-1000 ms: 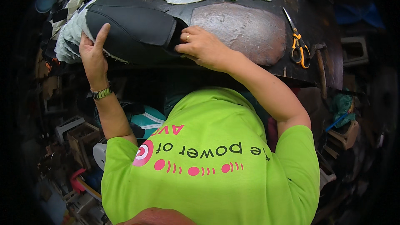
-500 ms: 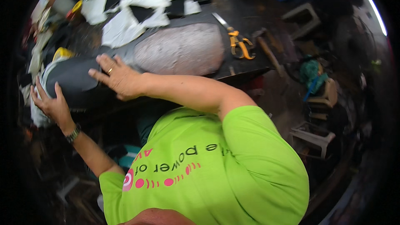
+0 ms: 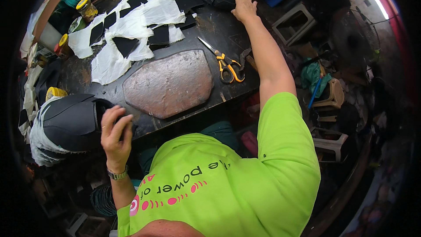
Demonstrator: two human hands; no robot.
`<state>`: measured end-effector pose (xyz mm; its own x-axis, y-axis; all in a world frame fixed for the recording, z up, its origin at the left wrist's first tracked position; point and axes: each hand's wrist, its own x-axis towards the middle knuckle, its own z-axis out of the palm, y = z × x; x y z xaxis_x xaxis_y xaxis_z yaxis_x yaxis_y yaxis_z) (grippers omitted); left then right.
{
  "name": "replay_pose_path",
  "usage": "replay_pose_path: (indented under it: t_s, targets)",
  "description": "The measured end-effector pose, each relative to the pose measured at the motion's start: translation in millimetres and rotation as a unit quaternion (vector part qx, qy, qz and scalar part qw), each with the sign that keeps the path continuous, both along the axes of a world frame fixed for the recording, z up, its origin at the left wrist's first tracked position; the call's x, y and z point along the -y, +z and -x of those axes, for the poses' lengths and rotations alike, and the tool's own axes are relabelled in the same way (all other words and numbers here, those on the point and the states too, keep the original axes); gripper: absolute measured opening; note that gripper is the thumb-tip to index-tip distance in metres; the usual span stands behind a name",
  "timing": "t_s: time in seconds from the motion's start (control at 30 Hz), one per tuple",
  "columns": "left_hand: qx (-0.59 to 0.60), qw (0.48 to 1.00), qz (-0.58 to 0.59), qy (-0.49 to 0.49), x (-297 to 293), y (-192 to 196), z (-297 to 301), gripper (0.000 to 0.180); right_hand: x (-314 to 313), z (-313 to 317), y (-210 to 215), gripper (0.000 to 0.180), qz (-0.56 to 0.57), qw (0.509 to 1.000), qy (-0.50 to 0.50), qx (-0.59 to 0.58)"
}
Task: The person uses scissors to trim white fabric lining inside a black helmet shell. They repeatedly cut, reposition, and press the fabric to fit the interior contours, then set the trimmed pieces aside on the work surface.
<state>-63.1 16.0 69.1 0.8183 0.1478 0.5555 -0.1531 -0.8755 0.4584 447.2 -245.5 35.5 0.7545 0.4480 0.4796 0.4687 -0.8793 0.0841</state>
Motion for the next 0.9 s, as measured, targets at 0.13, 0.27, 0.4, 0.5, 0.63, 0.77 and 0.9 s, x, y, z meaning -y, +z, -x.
replay_pose_path:
  t_s: [0.13,0.27,0.4,0.5,0.63,0.77,0.9]
  targets:
    - [-0.032,0.996,0.016,-0.082,14.2,-6.4,-22.6,0.026,23.4,-8.3,6.7,0.055,0.057,0.997,0.039,-0.04]
    - [-0.052,0.99,0.066,-0.113,25.1,-12.0,-25.7,0.025,70.7,50.1,22.3,0.052,0.08,0.996,0.042,-0.019]
    - [-0.069,0.981,0.081,-0.163,33.4,-18.0,-28.4,0.024,112.6,104.9,10.5,0.04,-0.047,0.997,0.055,0.036]
    - [-0.074,0.975,0.061,-0.199,37.3,-17.4,-38.3,0.025,124.9,115.4,-1.5,0.029,-0.142,0.988,0.063,0.023]
    - [-0.054,0.974,0.03,-0.218,41.3,-13.8,-55.7,0.027,120.8,110.5,-5.5,0.023,-0.105,0.993,0.045,0.004]
    - [-0.016,0.977,0.003,-0.213,46.1,-8.7,-66.8,0.028,106.3,125.5,24.6,0.021,-0.113,0.992,0.042,-0.025]
    - [0.065,0.989,-0.044,-0.124,51.8,13.4,-78.1,0.06,94.5,189.0,107.7,0.022,-0.256,0.94,0.212,-0.082]
